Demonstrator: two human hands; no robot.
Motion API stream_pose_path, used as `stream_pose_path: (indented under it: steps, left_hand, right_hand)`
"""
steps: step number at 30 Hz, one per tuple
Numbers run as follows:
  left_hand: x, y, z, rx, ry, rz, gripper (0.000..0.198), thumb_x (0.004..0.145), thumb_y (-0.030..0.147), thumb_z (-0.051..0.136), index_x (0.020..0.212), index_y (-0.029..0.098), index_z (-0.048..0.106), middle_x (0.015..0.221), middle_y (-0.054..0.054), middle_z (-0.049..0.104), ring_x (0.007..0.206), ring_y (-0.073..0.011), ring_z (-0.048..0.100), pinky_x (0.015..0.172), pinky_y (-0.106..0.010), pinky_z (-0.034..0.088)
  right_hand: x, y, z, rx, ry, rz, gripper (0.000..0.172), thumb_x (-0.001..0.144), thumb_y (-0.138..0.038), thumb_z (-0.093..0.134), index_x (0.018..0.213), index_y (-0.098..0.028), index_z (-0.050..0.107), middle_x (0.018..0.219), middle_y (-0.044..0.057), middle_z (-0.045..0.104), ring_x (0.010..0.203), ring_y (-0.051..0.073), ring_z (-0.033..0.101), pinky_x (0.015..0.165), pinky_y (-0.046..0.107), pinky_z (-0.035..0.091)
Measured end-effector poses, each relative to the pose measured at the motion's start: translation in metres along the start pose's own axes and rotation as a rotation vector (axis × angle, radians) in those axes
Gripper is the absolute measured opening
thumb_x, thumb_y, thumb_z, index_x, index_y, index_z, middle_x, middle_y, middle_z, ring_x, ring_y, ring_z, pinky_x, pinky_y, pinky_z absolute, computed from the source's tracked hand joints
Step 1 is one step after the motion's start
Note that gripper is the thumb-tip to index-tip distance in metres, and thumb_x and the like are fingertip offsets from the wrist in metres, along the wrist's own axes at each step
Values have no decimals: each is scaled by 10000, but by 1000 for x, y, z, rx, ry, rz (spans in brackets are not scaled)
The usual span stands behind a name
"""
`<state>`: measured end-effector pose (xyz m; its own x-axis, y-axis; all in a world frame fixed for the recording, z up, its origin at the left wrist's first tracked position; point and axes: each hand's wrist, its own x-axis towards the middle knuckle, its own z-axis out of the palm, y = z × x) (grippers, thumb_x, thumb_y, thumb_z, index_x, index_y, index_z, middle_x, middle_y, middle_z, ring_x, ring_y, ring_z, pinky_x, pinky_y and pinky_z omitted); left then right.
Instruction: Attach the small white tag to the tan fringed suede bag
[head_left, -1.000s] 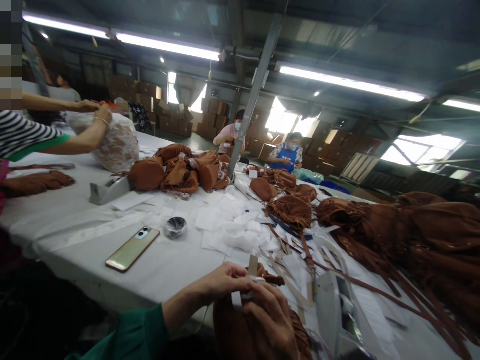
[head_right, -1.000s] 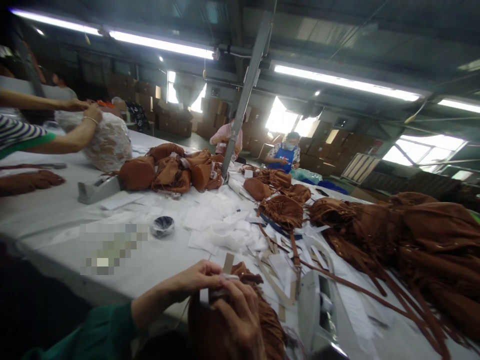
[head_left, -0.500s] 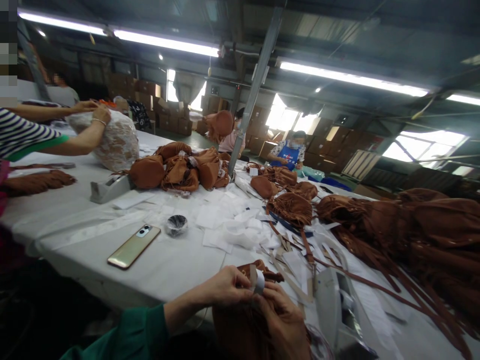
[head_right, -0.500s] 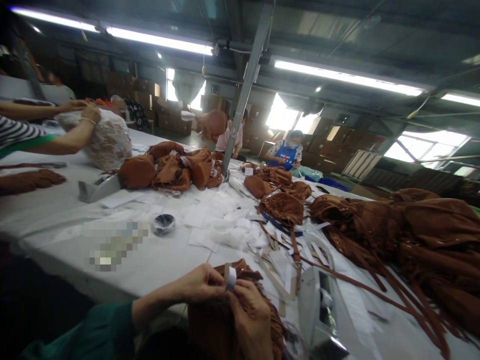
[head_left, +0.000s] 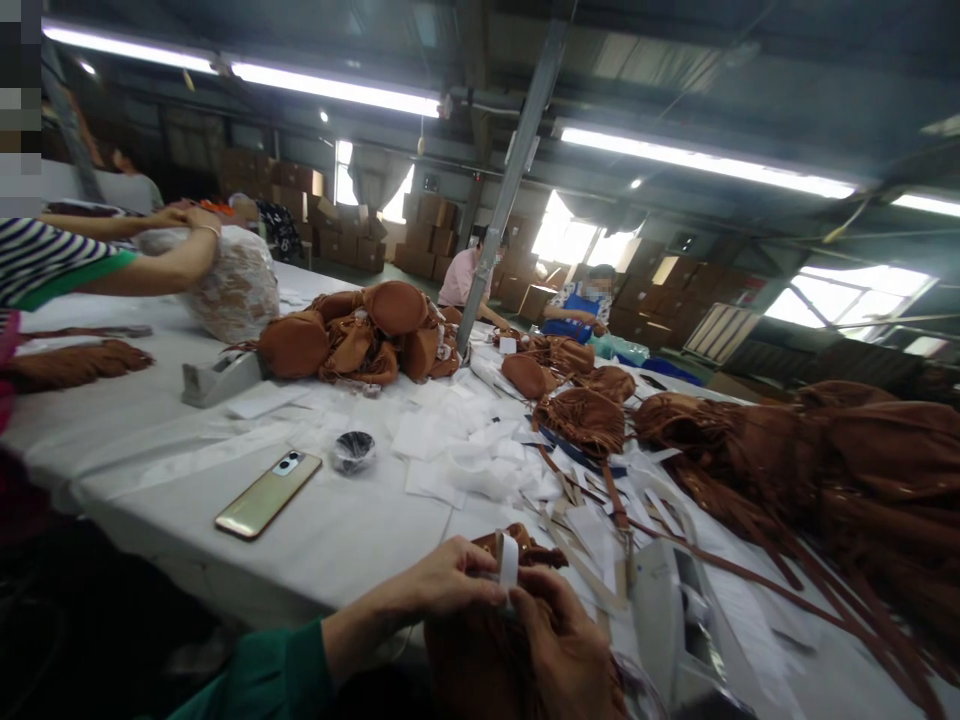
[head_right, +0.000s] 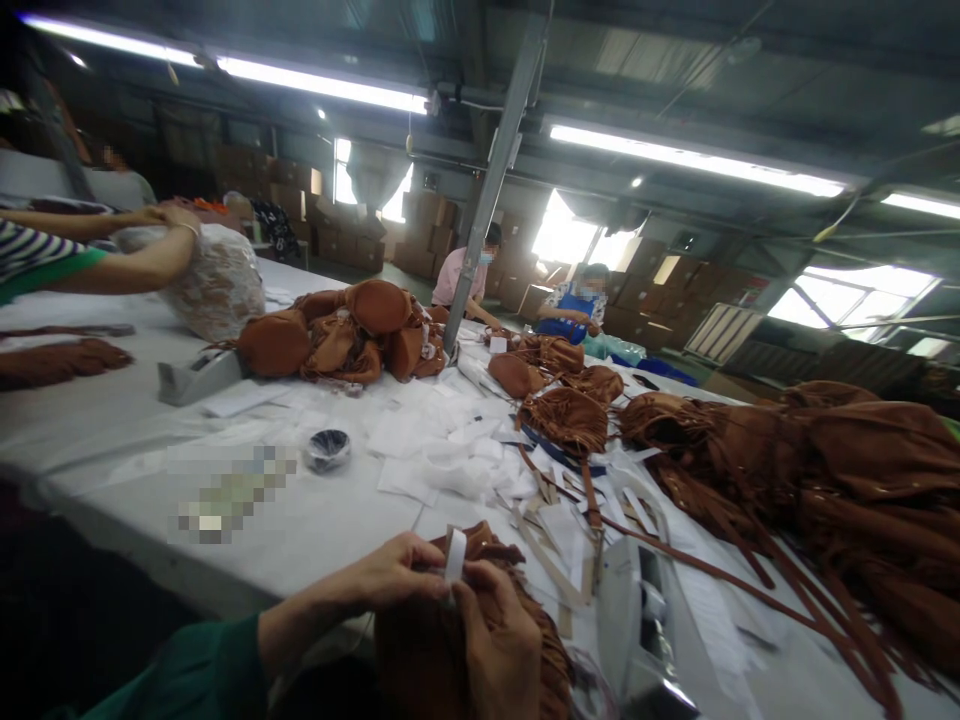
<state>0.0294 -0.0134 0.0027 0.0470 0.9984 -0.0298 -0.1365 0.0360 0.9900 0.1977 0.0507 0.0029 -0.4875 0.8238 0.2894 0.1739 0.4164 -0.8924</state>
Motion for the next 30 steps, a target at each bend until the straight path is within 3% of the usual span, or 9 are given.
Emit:
stream_pose_path:
  steps: [4, 6, 10, 14, 17, 20, 23, 26, 30]
  left_hand:
    - [-2, 1, 0, 33, -16, 12, 354, 695, 416, 695, 878, 117, 742, 686, 2, 585, 633, -131, 470, 615, -231, 358]
    - [-6, 5, 1, 110, -42, 17, 343, 721, 407, 678, 901, 123, 746, 723, -11, 613, 663, -145, 498, 621, -230, 373]
    - [-12, 13, 6, 295, -65, -10, 291, 722, 366, 674, 911, 160, 756, 729, 0, 645, 692, -164, 536, 626, -225, 402]
    - [-13, 16, 6, 429, -67, 21, 236, 711, 297, 655, 882, 168, 755, 668, 20, 612, 641, -138, 502, 583, -206, 371]
    - [-11, 11, 5, 451, -50, 25, 202, 721, 284, 627, 826, 156, 743, 622, 28, 563, 606, -122, 456, 556, -205, 338]
    - [-6, 2, 5, 390, 24, -4, 193, 719, 292, 616, 772, 134, 713, 598, 35, 499, 580, -113, 414, 537, -212, 308]
    - [0, -2, 6, 267, 61, -16, 217, 716, 316, 612, 759, 120, 697, 588, 36, 465, 564, -108, 389, 534, -219, 297]
    - [2, -1, 8, 146, 21, 11, 225, 710, 331, 609, 732, 120, 685, 577, 40, 457, 558, -100, 365, 541, -219, 298]
    - [1, 1, 7, 149, -5, 0, 231, 703, 345, 614, 663, 118, 636, 552, 46, 433, 542, -91, 339, 506, -219, 255]
  right_hand:
    - [5, 6, -9, 24, -60, 104, 425, 745, -486, 700, 1047, -187, 677, 970, 114, 718, 873, 293, 687, 766, 397, 583]
    - [12, 1, -17, 126, -203, 191, 499, 721, -477, 730, 1112, -177, 656, 1000, 115, 714, 883, 294, 686, 756, 396, 583]
    - [26, -22, -28, 306, -558, 264, 394, 740, -452, 728, 1003, -159, 708, 939, 92, 724, 880, 280, 676, 776, 386, 556]
    - [27, -26, -28, 331, -567, 309, 354, 724, -472, 735, 853, -142, 726, 810, 65, 722, 721, 230, 667, 666, 331, 542]
    - [24, -13, -24, 185, -468, 256, 315, 731, -453, 728, 800, -146, 717, 764, 53, 716, 686, 219, 657, 624, 308, 534]
    - [19, -2, -21, -85, -174, 79, 315, 763, -456, 697, 902, -172, 703, 744, 47, 701, 683, 229, 656, 585, 317, 544]
    - [12, 2, -21, -328, 45, -353, 273, 830, -400, 647, 1031, -219, 682, 881, 68, 698, 822, 248, 658, 695, 362, 565]
    - [5, 2, -22, -504, -19, -709, 207, 890, -316, 588, 1065, -250, 678, 972, 71, 692, 897, 248, 644, 764, 386, 555]
    - [1, 3, -22, -615, -104, -807, 231, 913, -268, 559, 1125, -222, 636, 1000, 72, 689, 906, 250, 634, 764, 399, 549]
